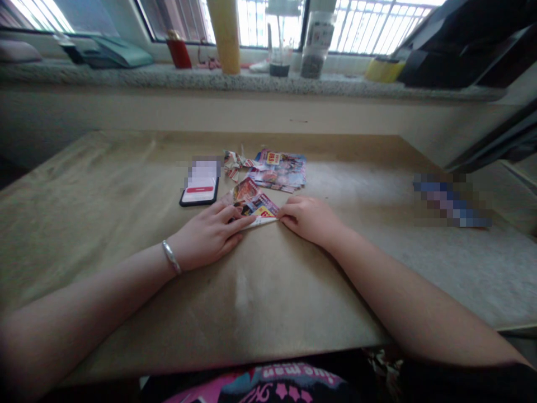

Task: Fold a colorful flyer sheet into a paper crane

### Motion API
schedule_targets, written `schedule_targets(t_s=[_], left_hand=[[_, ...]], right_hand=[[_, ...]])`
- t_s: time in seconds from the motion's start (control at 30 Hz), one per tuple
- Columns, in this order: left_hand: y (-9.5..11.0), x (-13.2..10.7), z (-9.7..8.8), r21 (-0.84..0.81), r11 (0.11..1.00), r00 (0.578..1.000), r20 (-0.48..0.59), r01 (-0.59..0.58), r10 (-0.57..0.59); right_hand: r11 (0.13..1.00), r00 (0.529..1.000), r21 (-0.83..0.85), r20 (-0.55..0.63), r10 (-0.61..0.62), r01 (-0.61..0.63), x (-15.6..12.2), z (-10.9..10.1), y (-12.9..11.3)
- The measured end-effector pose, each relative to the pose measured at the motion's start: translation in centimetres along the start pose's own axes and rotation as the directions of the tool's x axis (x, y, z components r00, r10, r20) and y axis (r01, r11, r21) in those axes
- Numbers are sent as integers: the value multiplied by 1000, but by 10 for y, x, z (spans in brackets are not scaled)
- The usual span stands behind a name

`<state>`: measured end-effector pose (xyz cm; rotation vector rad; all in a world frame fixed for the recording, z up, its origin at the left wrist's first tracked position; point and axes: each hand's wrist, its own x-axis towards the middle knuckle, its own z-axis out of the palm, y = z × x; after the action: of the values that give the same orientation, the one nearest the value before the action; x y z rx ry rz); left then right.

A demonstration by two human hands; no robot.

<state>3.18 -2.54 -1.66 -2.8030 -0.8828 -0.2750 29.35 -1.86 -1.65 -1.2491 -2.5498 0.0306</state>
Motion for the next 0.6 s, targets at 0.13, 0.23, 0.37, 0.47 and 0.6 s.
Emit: schedule_targets(t_s=[0.13, 0.23, 0.37, 0.47, 0.6], left_hand=[[1, 1, -1, 20, 1000, 1000, 10, -2, 2], [1, 2, -2, 26, 1000, 1000, 27, -5, 4], [1, 2, -2, 33, 999, 999, 46, -14, 12], [1, 2, -2, 41, 999, 999, 53, -15, 12], [3, 2, -4, 53, 998, 999, 43, -22, 19]], right_hand=[[998, 999, -39, -8, -49, 49, 0, 0, -2], [991, 991, -41, -43, -130, 128, 2, 2, -6], [977, 976, -35, -62, -210, 208, 6, 8, -13], [967, 965, -35, -63, -254, 252, 8, 11, -15], [956, 954, -28, -63, -293, 292, 8, 10, -15]])
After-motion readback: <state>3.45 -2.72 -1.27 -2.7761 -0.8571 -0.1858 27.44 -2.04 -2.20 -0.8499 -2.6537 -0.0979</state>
